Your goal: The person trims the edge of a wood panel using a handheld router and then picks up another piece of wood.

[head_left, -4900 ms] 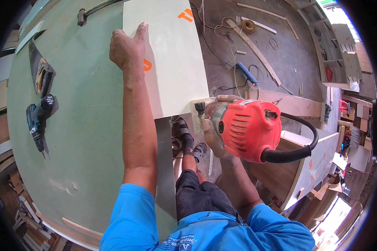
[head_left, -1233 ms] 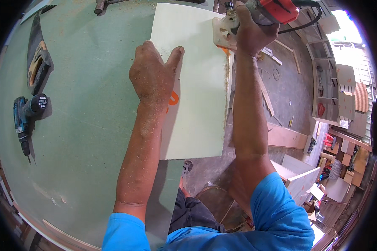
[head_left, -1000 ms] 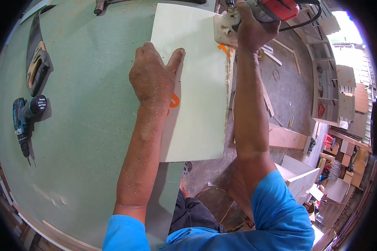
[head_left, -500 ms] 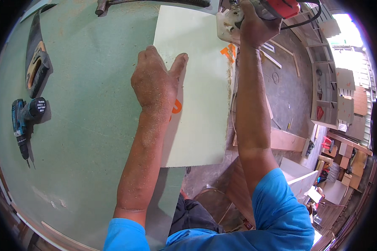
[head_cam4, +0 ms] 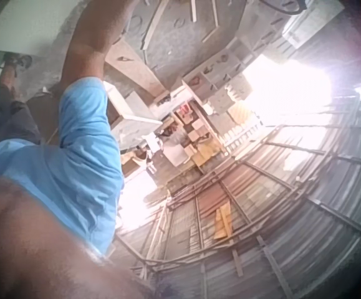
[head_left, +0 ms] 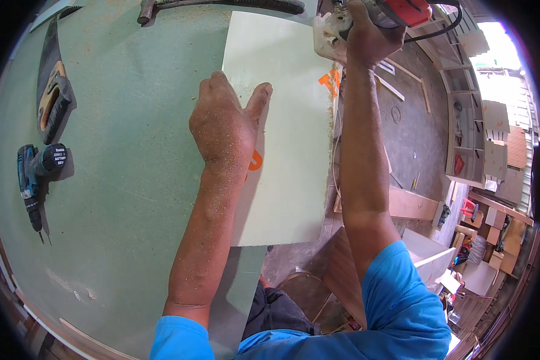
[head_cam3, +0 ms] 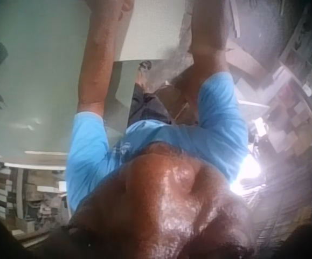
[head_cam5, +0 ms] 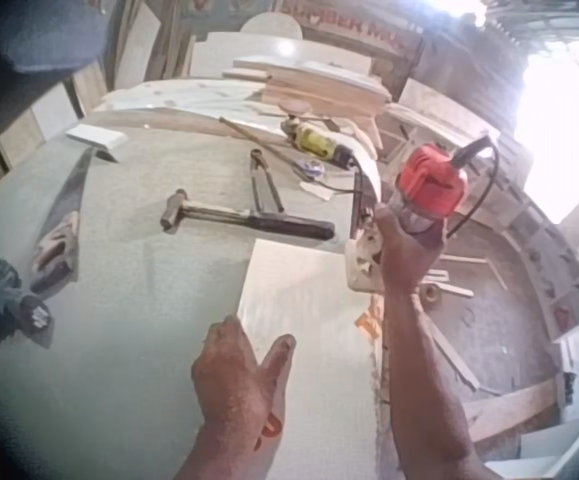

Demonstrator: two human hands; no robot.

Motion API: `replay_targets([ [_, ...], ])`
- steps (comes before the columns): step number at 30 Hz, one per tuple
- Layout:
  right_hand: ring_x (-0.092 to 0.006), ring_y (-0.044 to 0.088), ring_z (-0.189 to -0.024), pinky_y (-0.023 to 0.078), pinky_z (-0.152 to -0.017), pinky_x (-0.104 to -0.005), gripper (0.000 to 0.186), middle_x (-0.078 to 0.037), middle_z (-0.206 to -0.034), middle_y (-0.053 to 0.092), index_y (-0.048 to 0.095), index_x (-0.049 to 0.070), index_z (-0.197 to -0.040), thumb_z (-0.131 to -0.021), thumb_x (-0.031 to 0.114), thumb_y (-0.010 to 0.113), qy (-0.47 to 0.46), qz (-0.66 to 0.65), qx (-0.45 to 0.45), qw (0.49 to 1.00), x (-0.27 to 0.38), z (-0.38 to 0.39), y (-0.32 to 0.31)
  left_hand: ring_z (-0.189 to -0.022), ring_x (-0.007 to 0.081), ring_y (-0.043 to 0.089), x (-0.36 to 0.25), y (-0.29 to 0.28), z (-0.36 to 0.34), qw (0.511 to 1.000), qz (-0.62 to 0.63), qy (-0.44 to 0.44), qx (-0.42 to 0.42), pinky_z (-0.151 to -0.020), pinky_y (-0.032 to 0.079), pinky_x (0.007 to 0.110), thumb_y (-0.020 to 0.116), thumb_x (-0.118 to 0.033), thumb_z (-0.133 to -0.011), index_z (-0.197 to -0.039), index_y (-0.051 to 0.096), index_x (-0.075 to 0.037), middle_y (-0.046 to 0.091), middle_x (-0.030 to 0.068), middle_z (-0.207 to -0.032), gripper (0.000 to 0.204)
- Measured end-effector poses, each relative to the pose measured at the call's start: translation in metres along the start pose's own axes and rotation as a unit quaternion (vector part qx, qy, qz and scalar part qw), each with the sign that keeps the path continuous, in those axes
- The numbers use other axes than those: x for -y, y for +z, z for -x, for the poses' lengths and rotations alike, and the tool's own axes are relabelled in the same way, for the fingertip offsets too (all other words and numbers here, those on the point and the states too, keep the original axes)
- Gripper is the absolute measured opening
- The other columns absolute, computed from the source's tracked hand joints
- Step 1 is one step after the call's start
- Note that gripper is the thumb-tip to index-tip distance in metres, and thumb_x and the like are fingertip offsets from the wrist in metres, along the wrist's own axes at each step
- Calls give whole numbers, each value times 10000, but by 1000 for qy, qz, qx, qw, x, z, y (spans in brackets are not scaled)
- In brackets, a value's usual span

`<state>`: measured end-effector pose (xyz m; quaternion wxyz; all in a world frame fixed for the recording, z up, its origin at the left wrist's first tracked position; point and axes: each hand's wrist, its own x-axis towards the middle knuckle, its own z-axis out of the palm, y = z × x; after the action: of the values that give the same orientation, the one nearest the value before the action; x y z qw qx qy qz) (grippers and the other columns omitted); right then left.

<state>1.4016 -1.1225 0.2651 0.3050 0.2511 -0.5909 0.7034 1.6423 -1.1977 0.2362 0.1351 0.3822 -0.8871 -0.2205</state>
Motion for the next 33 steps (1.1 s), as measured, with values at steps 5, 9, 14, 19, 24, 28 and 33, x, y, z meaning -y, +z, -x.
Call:
replay_targets([
  [5,-77,573,-686,482,-643,-251,410,26,-832,626,618,49,-1079,-713,30,802,9,-11,-3,1000,0,-1,3,-767,161,657,1,3,0,1000,-26,9,-13,-662,590,324,737,-604,-846,-940,589,-57,591,80,-830,574],
  [9,-76,572,-686,479,-641,-250,401,28,-833,623,621,45,-1075,-721,33,806,-2,10,5,1000,-2,-4,1,-761,159,650,0,0,0,1000,-11,7,-3,-654,585,320,724,-614,-850,-941,591,-52,582,76,-815,585],
  [14,-76,574,-689,481,-646,-249,384,28,-830,625,620,44,-1064,-734,43,816,-20,-5,4,1000,-1,-2,5,-753,161,645,0,2,0,1000,-19,8,1,-638,574,323,721,-622,-846,-938,589,-49,586,84,-821,596],
  [19,-74,576,-699,485,-655,-248,387,28,-830,627,619,47,-1067,-740,56,826,-2,5,8,1000,-7,-4,3,-758,166,652,1,2,0,1000,-9,15,-5,-647,577,330,717,-624,-848,-943,594,-46,595,91,-825,599],
  [24,-71,577,-706,485,-651,-245,424,28,-849,629,608,52,-1094,-747,87,850,-17,-24,18,999,-8,-6,5,-766,170,659,1,1,0,1000,-9,20,-20,-659,582,331,724,-611,-852,-945,598,-45,598,95,-821,588],
  [28,-71,577,-711,486,-652,-246,444,26,-855,628,605,54,-1107,-744,97,857,-13,-16,25,999,-9,-8,2,-794,172,665,-4,-4,-2,1000,-11,3,12,-684,591,335,734,-604,-848,-974,608,-35,606,98,-838,597],
  [33,-75,573,-716,487,-651,-251,448,19,-863,637,609,47,-1103,-737,115,858,2,29,11,1000,-5,-7,4,-826,182,676,-1,-3,0,1000,-4,8,1,-710,595,339,738,-607,-844,-1017,618,-24,618,105,-860,620],
])
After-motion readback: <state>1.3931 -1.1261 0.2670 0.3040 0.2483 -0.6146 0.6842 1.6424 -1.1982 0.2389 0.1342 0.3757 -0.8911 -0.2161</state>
